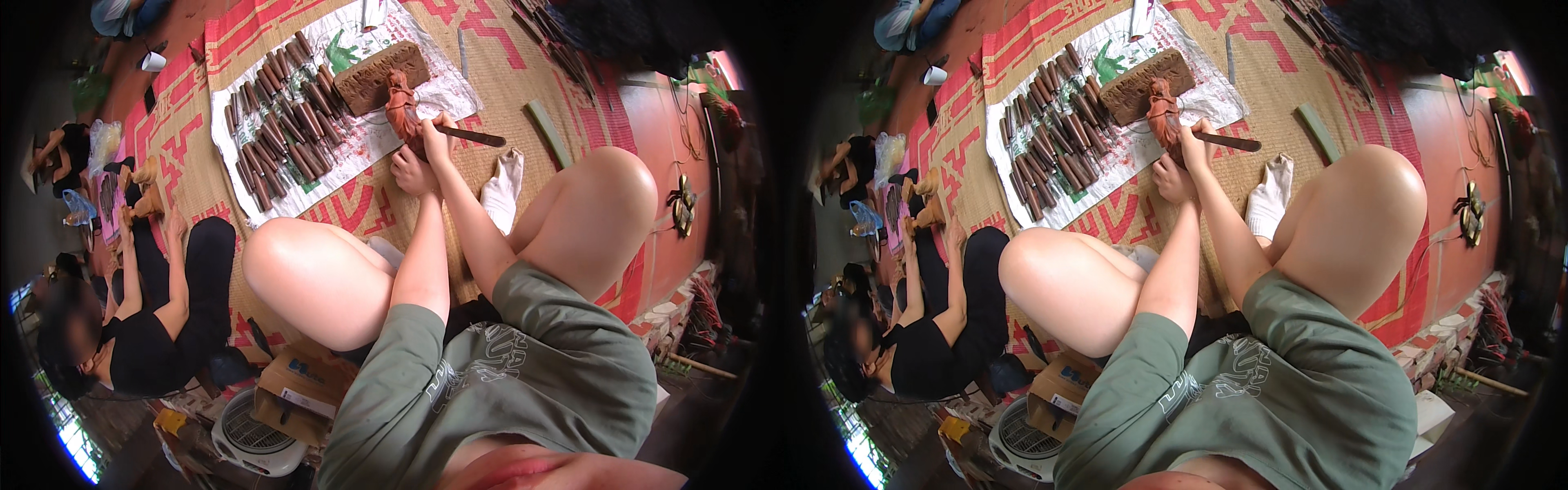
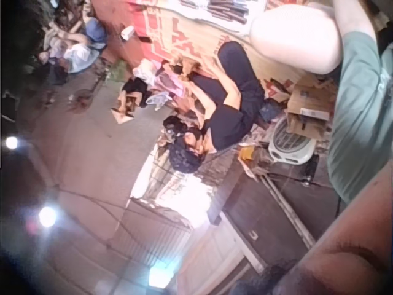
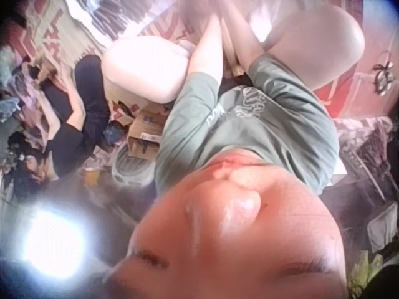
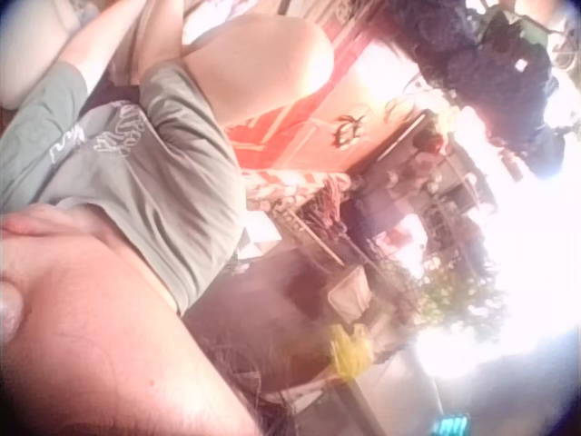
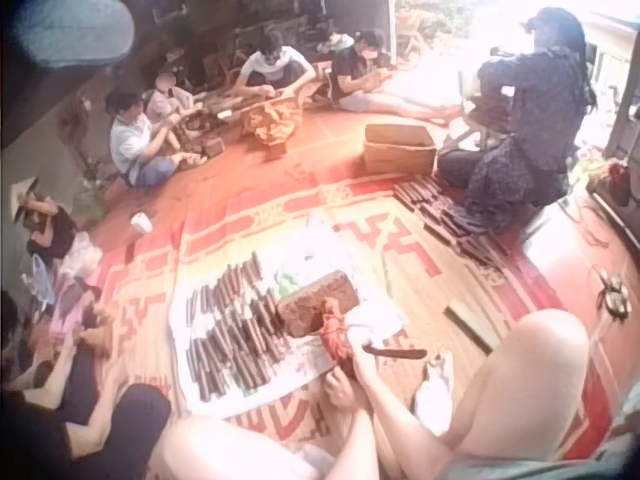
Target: The person sits on a mat and uses a small knife to carve a reddish-brown wooden object. They hold the object in their left hand and carefully shape it with the knife in their right hand, occasionally rotating it to access different sides.
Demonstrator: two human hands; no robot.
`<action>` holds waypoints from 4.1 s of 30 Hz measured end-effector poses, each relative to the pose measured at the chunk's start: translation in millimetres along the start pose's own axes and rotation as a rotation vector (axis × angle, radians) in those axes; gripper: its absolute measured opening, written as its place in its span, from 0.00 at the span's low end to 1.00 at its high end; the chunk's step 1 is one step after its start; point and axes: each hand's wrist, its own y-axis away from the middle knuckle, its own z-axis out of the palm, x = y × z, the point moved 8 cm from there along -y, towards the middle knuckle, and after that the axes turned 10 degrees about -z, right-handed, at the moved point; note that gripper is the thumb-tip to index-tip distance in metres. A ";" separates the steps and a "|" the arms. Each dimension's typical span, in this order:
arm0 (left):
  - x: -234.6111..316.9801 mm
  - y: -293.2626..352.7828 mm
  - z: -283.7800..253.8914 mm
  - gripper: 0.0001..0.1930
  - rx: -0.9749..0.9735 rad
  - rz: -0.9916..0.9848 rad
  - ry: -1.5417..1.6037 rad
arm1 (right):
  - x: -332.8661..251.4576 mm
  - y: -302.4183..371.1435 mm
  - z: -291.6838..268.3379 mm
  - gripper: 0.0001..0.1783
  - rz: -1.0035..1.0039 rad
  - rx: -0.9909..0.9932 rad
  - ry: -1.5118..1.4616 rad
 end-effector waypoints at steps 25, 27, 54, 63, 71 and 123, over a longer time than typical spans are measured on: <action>-13.2 -25.7 -12.4 0.35 -0.422 -0.034 0.222 | 7.4 3.3 -1.1 0.06 0.214 0.088 -0.283; -12.6 -24.4 -7.0 0.33 -0.418 -0.092 0.145 | 7.0 6.0 0.5 0.05 0.246 0.070 -0.280; -16.0 -28.7 6.5 0.35 -0.509 -0.310 0.657 | 10.0 10.9 9.7 0.05 0.284 -0.068 -0.320; -11.0 -24.8 -3.5 0.35 -0.411 -0.306 0.556 | 7.7 3.8 10.2 0.06 0.289 -0.120 -0.290; -8.9 -23.4 -5.2 0.33 -0.409 -0.325 0.513 | -1.3 -11.1 22.4 0.06 0.214 -0.200 -0.296; 0.7 -15.6 -6.0 0.17 -0.310 -0.301 0.333 | 8.2 -20.2 54.1 0.07 0.257 -0.257 -0.223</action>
